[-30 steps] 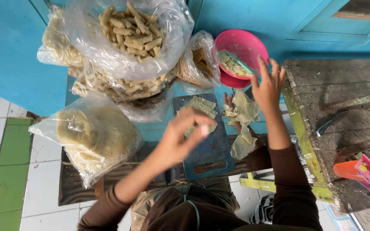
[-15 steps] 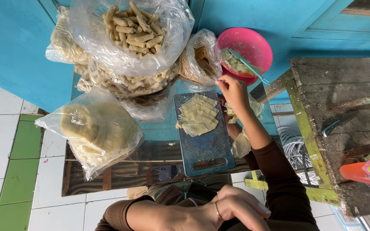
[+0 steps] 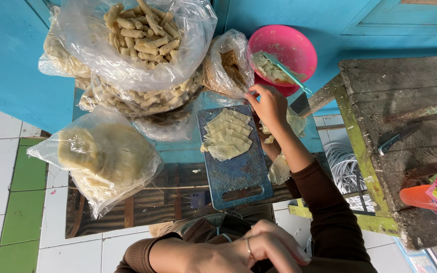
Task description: The person pinches off pieces of dough and rolls them into short cylinders, placing finished pieces into a plastic bag. They then lay thin pastry sheets on a cutting board, fold the sheets over dough pieces, and stack the wrapped pieces on the board.
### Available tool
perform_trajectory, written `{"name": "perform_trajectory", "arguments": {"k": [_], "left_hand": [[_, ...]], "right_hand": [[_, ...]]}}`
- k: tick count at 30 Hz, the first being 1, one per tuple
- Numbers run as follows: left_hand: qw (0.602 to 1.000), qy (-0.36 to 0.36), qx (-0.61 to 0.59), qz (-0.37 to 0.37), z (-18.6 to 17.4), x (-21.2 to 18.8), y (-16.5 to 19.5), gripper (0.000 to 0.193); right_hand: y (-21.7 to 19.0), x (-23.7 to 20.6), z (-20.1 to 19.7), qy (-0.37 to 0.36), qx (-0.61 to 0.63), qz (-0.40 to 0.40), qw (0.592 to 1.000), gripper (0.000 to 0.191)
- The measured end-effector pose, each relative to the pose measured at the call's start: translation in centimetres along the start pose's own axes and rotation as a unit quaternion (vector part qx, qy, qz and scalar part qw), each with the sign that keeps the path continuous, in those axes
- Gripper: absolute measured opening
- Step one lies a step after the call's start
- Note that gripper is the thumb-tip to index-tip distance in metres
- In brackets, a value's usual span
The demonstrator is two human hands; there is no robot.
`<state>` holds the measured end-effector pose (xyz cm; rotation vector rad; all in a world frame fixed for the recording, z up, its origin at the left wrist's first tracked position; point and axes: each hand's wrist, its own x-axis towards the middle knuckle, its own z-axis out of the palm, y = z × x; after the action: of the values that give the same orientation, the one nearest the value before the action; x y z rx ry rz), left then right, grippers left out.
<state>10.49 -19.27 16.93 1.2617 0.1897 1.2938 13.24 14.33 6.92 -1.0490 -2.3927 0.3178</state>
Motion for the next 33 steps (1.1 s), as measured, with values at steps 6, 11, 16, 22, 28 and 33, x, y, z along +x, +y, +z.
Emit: {"name": "perform_trajectory", "arguments": {"k": [6,11,16,22,28,33], "left_hand": [[0.869,0.137,0.467,0.084,-5.3,-0.4,4.6,0.027],[0.748,0.384,0.530,-0.110,-9.6,-0.5,0.9,0.016],[0.683,0.401,0.596,-0.133,-12.9,-1.6,-2.1,0.017],[0.576,0.327,0.731,-0.166,-14.9,-2.0,-4.4,0.022],[0.543,0.244,0.773,-0.216,-17.8,-2.8,-4.8,0.021],[0.590,0.318,0.724,-0.162,-19.0,-2.6,-4.7,0.021]], "right_hand": [[0.0,0.3,-1.0,0.135,0.078,-0.069,0.985,0.013],[0.0,0.7,-0.8,0.130,0.175,-0.061,0.974,0.011],[0.1,1.1,-0.5,-0.016,0.415,0.162,0.895,0.019],[0.9,1.3,-1.5,0.005,0.518,0.204,0.831,0.018],[0.8,1.1,-1.8,0.024,0.523,0.175,0.834,0.018],[0.6,0.8,-1.6,0.037,0.449,0.136,0.882,0.020]]}}
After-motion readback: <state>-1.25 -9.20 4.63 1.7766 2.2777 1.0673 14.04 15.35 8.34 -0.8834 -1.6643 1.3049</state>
